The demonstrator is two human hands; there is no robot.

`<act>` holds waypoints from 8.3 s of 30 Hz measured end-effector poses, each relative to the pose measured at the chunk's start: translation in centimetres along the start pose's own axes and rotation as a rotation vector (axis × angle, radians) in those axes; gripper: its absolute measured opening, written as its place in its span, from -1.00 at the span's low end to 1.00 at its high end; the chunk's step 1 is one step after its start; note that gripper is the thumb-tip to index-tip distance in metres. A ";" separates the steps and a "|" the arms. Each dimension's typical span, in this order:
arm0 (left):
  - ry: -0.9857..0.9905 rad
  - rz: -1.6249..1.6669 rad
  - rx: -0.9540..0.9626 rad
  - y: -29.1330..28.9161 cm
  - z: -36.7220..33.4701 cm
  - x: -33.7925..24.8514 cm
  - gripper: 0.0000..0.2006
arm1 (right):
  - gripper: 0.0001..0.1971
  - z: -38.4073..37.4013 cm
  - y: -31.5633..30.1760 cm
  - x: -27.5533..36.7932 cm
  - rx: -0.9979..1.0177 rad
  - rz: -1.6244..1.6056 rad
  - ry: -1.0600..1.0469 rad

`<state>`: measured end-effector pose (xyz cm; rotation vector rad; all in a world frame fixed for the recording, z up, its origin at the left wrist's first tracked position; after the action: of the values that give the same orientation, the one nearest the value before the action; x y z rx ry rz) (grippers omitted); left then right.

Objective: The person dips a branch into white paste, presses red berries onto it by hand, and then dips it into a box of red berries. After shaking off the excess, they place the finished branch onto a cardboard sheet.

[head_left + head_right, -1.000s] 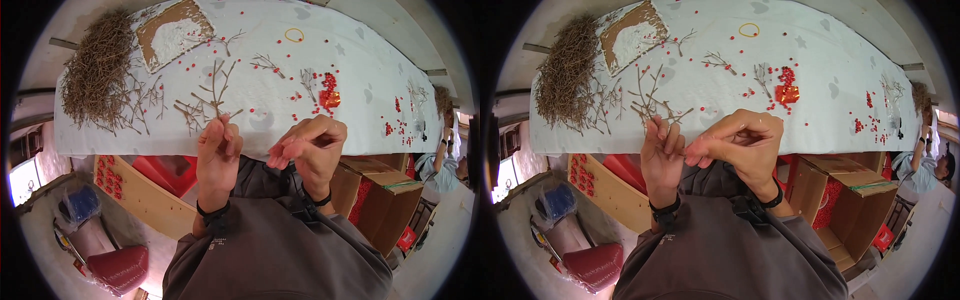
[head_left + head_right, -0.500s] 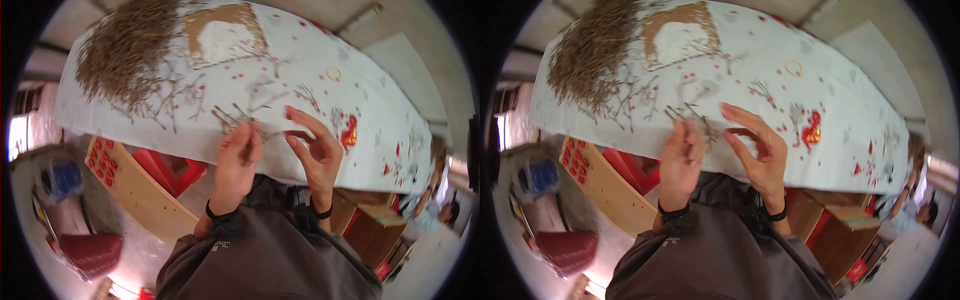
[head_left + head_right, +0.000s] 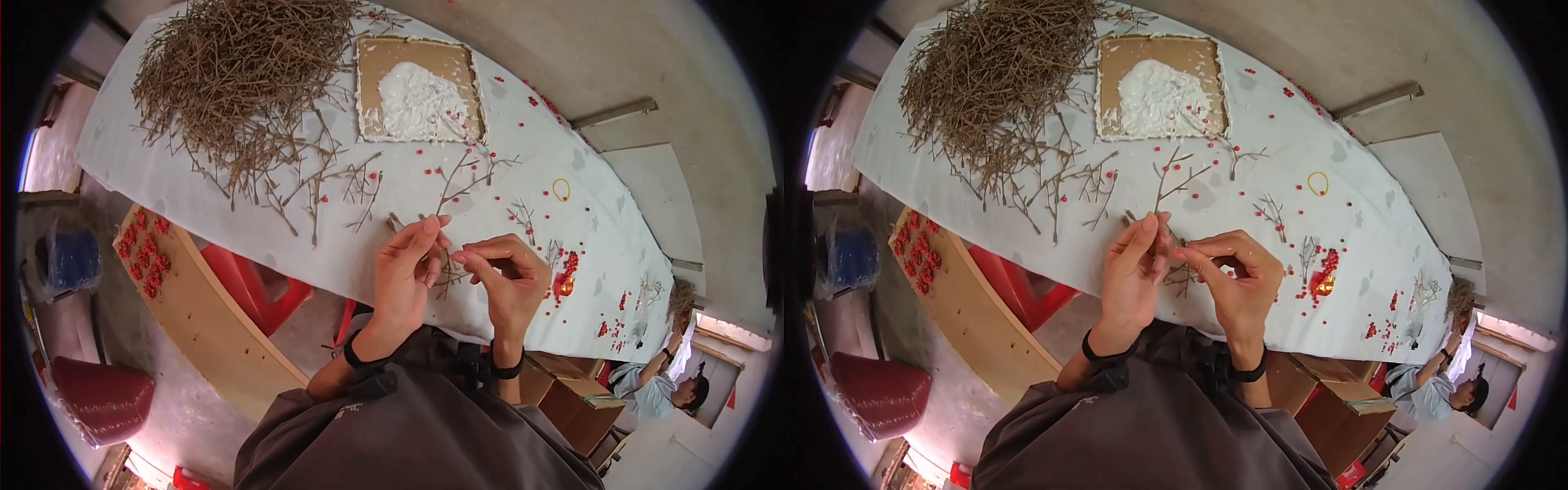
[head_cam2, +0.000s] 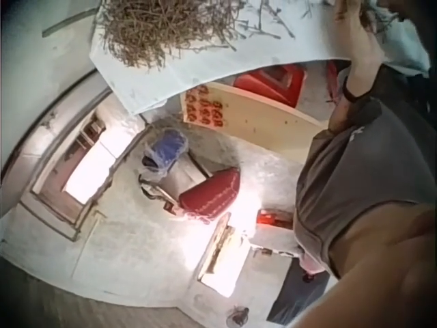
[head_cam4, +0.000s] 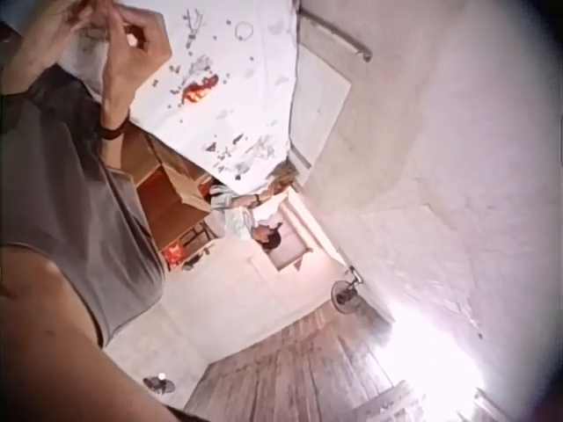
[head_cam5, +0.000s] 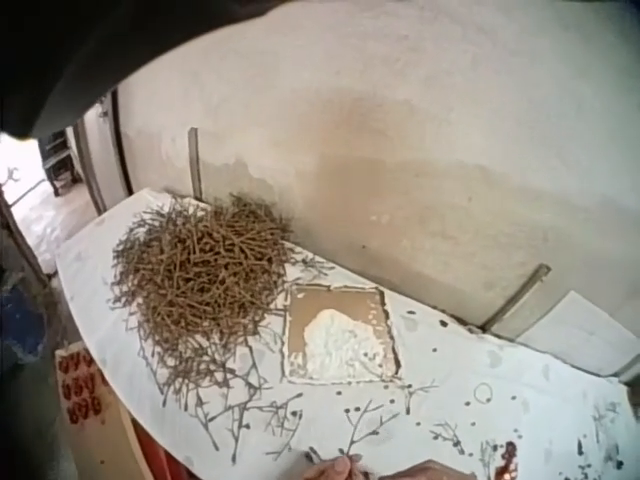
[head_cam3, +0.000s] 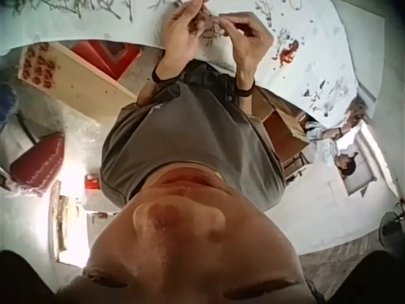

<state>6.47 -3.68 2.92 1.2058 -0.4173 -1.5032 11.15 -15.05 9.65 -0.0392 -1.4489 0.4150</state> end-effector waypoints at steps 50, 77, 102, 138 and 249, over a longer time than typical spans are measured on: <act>0.414 -0.715 0.243 2.5 -1.0 -3.9 -0.88 | -0.87 1.4 0.9 1.4 -0.164 0.199 -0.179; 0.550 -1.193 0.243 -1.8 -3.6 -4.9 -0.82 | -0.86 -20.7 2.2 2.4 0.296 0.907 -0.366; 0.592 -1.212 0.264 -1.8 -3.8 -4.7 -0.84 | -0.79 -21.9 4.1 2.3 0.443 1.290 -0.765; 0.553 -1.234 0.218 -1.5 -3.9 -4.7 -0.85 | -0.85 -25.1 2.7 2.0 0.340 0.865 -0.308; 0.531 -1.276 0.191 -1.2 -3.9 -4.7 -0.87 | -0.86 -23.1 -0.1 0.8 0.305 0.959 -0.696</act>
<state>8.54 2.11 2.49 2.1299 0.7415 -2.0465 33.48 -9.75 7.36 -0.3843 -1.9690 1.5459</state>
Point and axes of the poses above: each hand's wrist, its own z-axis away from the middle knuckle, its own y-axis out of the palm, x = y × z, the point moved 3 cm from there along -z, towards the middle knuckle, and after that the axes turned 8 degrees about y, right-handed, at the moved point
